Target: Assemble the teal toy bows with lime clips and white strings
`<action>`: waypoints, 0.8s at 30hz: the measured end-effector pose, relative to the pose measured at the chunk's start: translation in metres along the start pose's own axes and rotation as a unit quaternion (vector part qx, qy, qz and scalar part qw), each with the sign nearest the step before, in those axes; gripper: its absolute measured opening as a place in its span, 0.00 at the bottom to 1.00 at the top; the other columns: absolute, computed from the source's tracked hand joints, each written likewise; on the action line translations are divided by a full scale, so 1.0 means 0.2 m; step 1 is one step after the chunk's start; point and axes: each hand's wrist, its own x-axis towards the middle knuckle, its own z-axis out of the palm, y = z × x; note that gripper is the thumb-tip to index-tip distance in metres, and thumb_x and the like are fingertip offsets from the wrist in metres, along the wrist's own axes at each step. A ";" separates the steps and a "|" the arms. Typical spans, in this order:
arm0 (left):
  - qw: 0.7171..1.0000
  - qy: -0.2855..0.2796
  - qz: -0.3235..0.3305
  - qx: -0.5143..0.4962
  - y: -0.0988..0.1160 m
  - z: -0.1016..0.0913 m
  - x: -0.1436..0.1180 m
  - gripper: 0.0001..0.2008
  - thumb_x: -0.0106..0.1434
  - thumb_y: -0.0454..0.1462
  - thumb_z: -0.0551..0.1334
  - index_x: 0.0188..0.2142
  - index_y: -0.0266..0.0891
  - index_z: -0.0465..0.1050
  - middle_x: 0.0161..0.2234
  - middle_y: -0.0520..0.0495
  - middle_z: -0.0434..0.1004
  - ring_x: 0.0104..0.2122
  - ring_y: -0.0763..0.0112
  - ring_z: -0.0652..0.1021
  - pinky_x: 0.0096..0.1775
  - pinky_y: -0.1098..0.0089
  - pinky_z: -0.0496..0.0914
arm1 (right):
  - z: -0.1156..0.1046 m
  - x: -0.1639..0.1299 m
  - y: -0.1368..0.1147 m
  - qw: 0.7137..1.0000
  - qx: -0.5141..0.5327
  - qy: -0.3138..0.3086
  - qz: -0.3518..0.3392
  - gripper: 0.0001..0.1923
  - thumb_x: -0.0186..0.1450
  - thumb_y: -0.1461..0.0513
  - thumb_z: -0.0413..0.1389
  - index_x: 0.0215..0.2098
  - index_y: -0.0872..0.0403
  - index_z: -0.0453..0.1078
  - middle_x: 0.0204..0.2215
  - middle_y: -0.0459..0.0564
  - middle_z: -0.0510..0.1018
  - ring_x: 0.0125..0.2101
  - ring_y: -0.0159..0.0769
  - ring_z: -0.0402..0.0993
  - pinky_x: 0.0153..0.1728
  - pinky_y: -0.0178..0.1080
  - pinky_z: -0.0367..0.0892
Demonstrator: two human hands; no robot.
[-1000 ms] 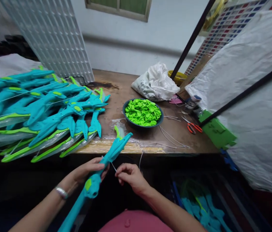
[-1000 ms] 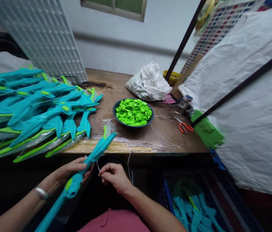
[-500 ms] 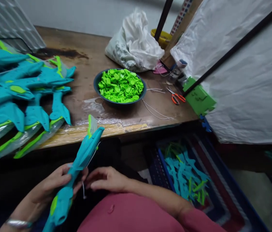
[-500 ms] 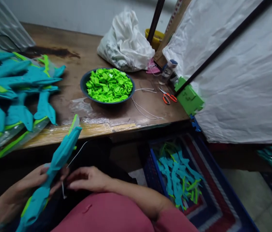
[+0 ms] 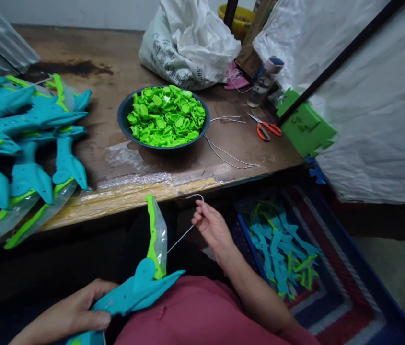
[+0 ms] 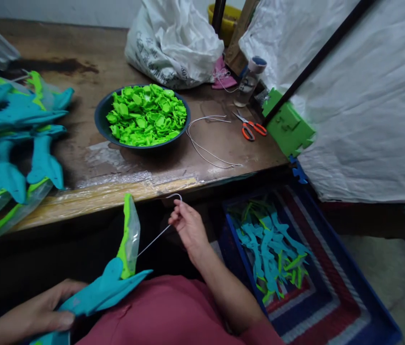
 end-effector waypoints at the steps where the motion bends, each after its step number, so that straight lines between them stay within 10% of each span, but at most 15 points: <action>1: 0.999 0.014 -0.008 0.030 0.03 0.00 0.01 0.31 0.44 0.57 0.74 0.44 0.44 0.84 0.41 0.45 0.85 0.42 0.48 0.79 0.43 0.62 0.75 | -0.04 0.00 -0.04 1.000 -0.001 0.016 -0.019 0.17 0.55 0.58 0.73 0.40 0.55 0.78 0.27 0.41 0.72 0.25 0.24 0.66 0.28 0.31 0.70; 10: 0.991 0.051 -0.042 0.117 0.15 0.02 0.07 0.31 0.43 0.54 0.76 0.46 0.46 0.85 0.47 0.44 0.85 0.50 0.40 0.79 0.51 0.59 0.74 | -0.20 -0.04 -0.20 0.986 -0.029 0.096 -0.134 0.16 0.54 0.58 0.72 0.38 0.54 0.78 0.27 0.42 0.72 0.26 0.26 0.66 0.28 0.33 0.70; 20: 0.971 0.137 0.009 0.195 0.26 0.09 0.04 0.22 0.49 0.53 0.74 0.40 0.45 0.86 0.40 0.42 0.86 0.45 0.44 0.81 0.47 0.60 0.70 | -0.09 0.01 -0.34 0.967 -0.114 0.086 -0.210 0.19 0.50 0.58 0.73 0.37 0.55 0.79 0.25 0.43 0.73 0.24 0.26 0.65 0.18 0.28 0.55; 24: 0.968 0.134 0.044 0.208 0.27 0.13 0.01 0.16 0.54 0.53 0.71 0.34 0.45 0.83 0.33 0.45 0.83 0.35 0.52 0.81 0.38 0.66 0.68 | -0.04 -0.05 -0.45 0.903 -0.240 0.108 -0.339 0.13 0.56 0.61 0.69 0.39 0.54 0.78 0.21 0.41 0.71 0.21 0.26 0.64 0.20 0.29 0.55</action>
